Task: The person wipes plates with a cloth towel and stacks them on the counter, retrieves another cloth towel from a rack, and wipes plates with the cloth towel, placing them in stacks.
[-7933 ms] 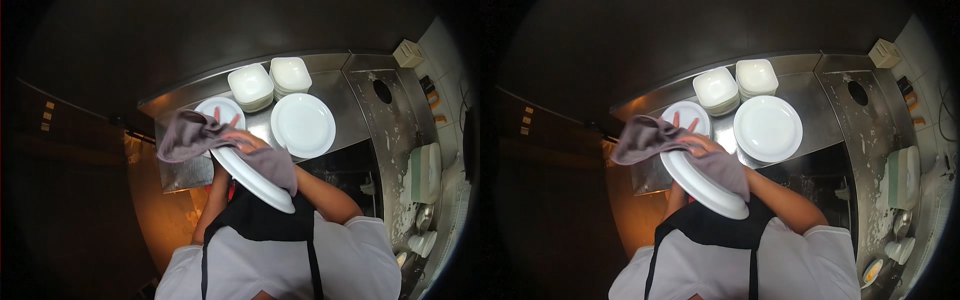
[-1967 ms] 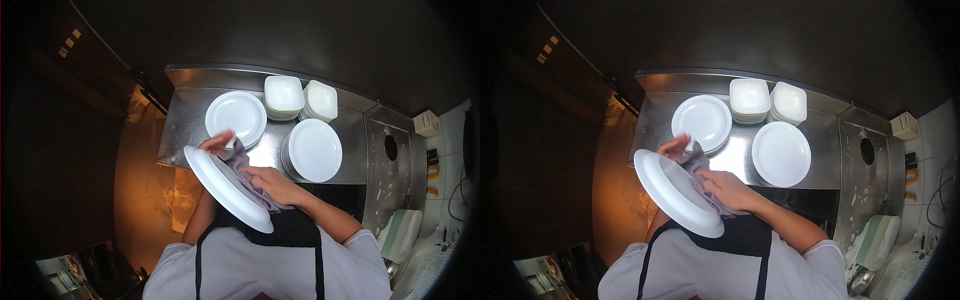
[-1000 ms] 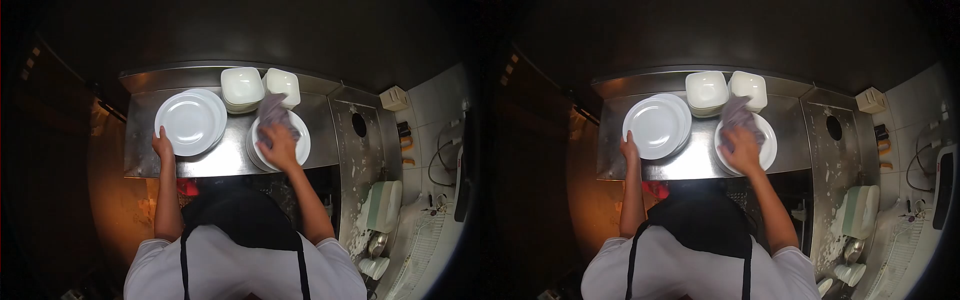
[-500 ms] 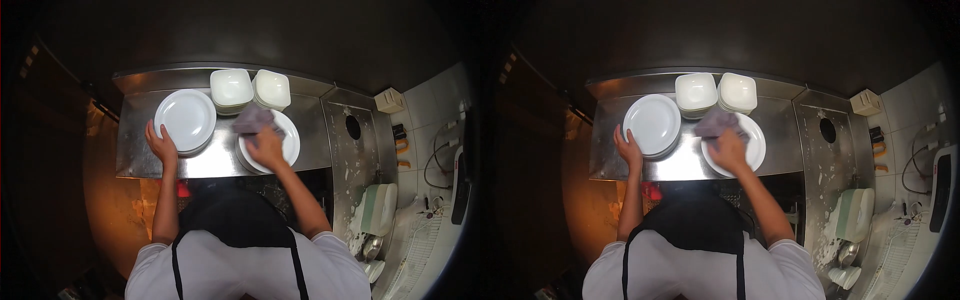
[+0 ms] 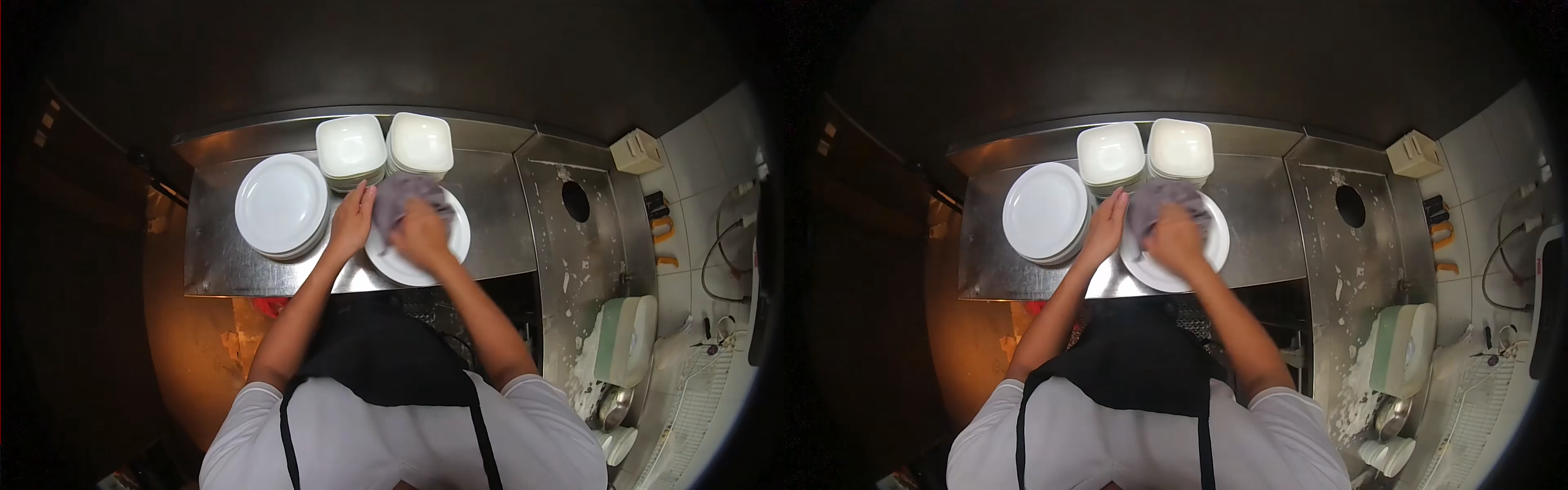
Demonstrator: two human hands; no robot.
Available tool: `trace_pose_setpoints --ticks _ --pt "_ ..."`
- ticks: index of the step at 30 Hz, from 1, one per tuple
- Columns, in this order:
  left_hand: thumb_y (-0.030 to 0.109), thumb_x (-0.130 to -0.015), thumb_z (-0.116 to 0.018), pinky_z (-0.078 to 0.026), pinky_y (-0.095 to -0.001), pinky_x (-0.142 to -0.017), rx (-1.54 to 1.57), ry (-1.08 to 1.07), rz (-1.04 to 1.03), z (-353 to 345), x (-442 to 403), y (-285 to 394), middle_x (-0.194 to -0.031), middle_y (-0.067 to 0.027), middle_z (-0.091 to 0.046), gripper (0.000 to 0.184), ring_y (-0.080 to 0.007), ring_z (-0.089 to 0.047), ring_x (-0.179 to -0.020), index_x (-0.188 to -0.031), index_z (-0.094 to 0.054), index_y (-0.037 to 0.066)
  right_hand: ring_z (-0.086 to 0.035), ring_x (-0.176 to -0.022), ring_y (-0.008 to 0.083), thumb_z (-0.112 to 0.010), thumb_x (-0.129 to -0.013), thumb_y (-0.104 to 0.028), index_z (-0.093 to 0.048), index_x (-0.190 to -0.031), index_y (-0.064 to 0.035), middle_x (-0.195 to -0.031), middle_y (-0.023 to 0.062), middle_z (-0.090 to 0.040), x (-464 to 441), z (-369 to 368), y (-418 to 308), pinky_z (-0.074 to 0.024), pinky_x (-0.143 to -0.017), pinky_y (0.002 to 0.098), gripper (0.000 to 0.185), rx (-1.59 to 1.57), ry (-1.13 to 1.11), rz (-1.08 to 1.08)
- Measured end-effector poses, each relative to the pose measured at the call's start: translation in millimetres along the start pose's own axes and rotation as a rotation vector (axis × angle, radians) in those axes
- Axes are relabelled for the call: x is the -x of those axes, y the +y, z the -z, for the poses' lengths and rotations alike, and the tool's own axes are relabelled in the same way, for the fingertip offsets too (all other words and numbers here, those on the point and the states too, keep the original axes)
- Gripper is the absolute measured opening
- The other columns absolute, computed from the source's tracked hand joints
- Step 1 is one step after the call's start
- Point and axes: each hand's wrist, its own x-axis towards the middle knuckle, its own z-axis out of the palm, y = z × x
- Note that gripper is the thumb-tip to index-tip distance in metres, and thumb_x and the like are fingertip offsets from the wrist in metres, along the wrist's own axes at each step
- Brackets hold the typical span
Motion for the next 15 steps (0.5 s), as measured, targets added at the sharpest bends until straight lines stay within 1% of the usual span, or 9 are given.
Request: trace_pose_setpoints --ticks 1,2,3,4,6,10,13,14,15 --pt "0.045 -0.105 -0.041 -0.046 -0.0454 -0.099 0.029 -0.121 -0.002 -1.8 -9.9 -1.9 -0.124 -0.0236 -0.064 0.055 -0.0420 -0.060 -0.115 -0.127 -0.063 0.000 -0.064 -0.097 0.0391 -0.072 -0.071 -0.018 -0.066 -0.093 0.0025 -0.106 0.0224 -0.065 8.9 0.2 -20.7 -0.0502 -0.092 0.0460 0.030 0.098 -0.071 0.177" --pt "0.042 -0.103 -0.046 -0.047 -0.0457 -0.095 -0.050 -0.168 -0.007 -0.8 -14.4 5.8 -0.118 -0.0226 -0.066 0.051 -0.0411 -0.061 -0.111 -0.126 -0.064 0.000 -0.063 -0.099 0.0378 -0.073 -0.072 -0.018 -0.065 -0.098 0.0004 -0.108 0.0207 -0.065 24.5 6.0 -35.6 -0.0499 -0.094 0.0449 0.033 -0.033 -0.099 0.251" --pt "0.040 -0.101 -0.052 -0.048 -0.0460 -0.092 -0.130 -0.213 -0.009 1.6 -17.8 16.1 -0.112 -0.0217 -0.067 0.047 -0.0401 -0.062 -0.107 -0.124 -0.065 0.001 -0.063 -0.105 0.0355 -0.073 -0.073 -0.020 -0.066 -0.103 -0.0008 -0.112 0.0185 -0.065 39.2 28.2 -49.4 -0.0492 -0.097 0.0436 0.036 -0.093 -0.262 0.194" --pt "0.037 -0.098 -0.056 -0.048 -0.0459 -0.089 -0.187 -0.193 -0.044 0.1 -20.5 20.9 -0.108 -0.0207 -0.067 0.044 -0.0390 -0.063 -0.104 -0.120 -0.066 0.001 -0.061 -0.112 0.0337 -0.074 -0.073 -0.021 -0.067 -0.110 -0.0024 -0.118 0.0162 -0.065 58.6 40.8 -45.1 -0.0479 -0.101 0.0420 0.042 -0.110 -0.225 0.269" --pt "0.033 -0.092 -0.066 -0.049 -0.0458 -0.085 -0.298 -0.140 -0.096 -2.3 -20.8 25.8 -0.101 -0.0187 -0.068 0.038 -0.0369 -0.064 -0.099 -0.112 -0.068 0.001 -0.060 -0.110 0.0351 -0.074 -0.072 -0.019 -0.066 -0.108 -0.0024 -0.118 0.0148 -0.065 88.4 71.0 -23.1 -0.0482 -0.098 0.0428 0.041 -0.154 -0.185 0.340" --pt "0.023 -0.083 -0.077 -0.050 -0.0443 -0.083 -0.362 -0.150 0.050 -4.8 -21.9 56.1 -0.101 -0.0193 -0.067 0.031 -0.0372 -0.065 -0.094 -0.095 -0.061 -0.001 -0.058 -0.119 0.0369 -0.072 -0.073 -0.016 -0.067 -0.115 -0.0032 -0.129 0.0153 -0.063 117.9 80.8 54.8 -0.0447 -0.106 0.0432 0.045 0.003 -0.054 0.252" --pt "0.018 -0.084 -0.076 -0.051 -0.0427 -0.084 0.035 -0.072 0.028 -22.7 -20.9 29.5 -0.100 -0.0222 -0.068 0.028 -0.0373 -0.067 -0.093 -0.097 -0.060 -0.001 -0.057 -0.121 0.0385 -0.069 -0.076 -0.012 -0.066 -0.117 -0.0012 -0.131 0.0179 -0.062 109.0 55.1 102.9 -0.0429 -0.108 0.0437 0.043 -0.082 0.195 0.079" --pt "0.013 -0.086 -0.075 -0.052 -0.0384 -0.086 0.105 -0.107 0.095 -18.9 -16.7 38.1 -0.102 -0.0206 -0.070 0.027 -0.0300 -0.068 -0.096 -0.105 -0.062 -0.002 -0.057 -0.122 0.0378 -0.067 -0.078 -0.011 -0.066 -0.119 0.0001 -0.131 0.0187 -0.062 98.8 44.1 116.2 -0.0427 -0.109 0.0439 0.042 -0.169 0.284 0.011" --pt "0.012 -0.086 -0.074 -0.053 -0.0371 -0.086 0.194 -0.101 0.076 -19.0 -10.6 38.0 -0.102 -0.0188 -0.070 0.029 -0.0272 -0.068 -0.097 -0.108 -0.062 -0.002 -0.058 -0.123 0.0370 -0.066 -0.080 -0.009 -0.065 -0.120 0.0014 -0.132 0.0196 -0.062 91.1 39.6 124.7 -0.0426 -0.109 0.0441 0.042 -0.258 0.369 -0.055"
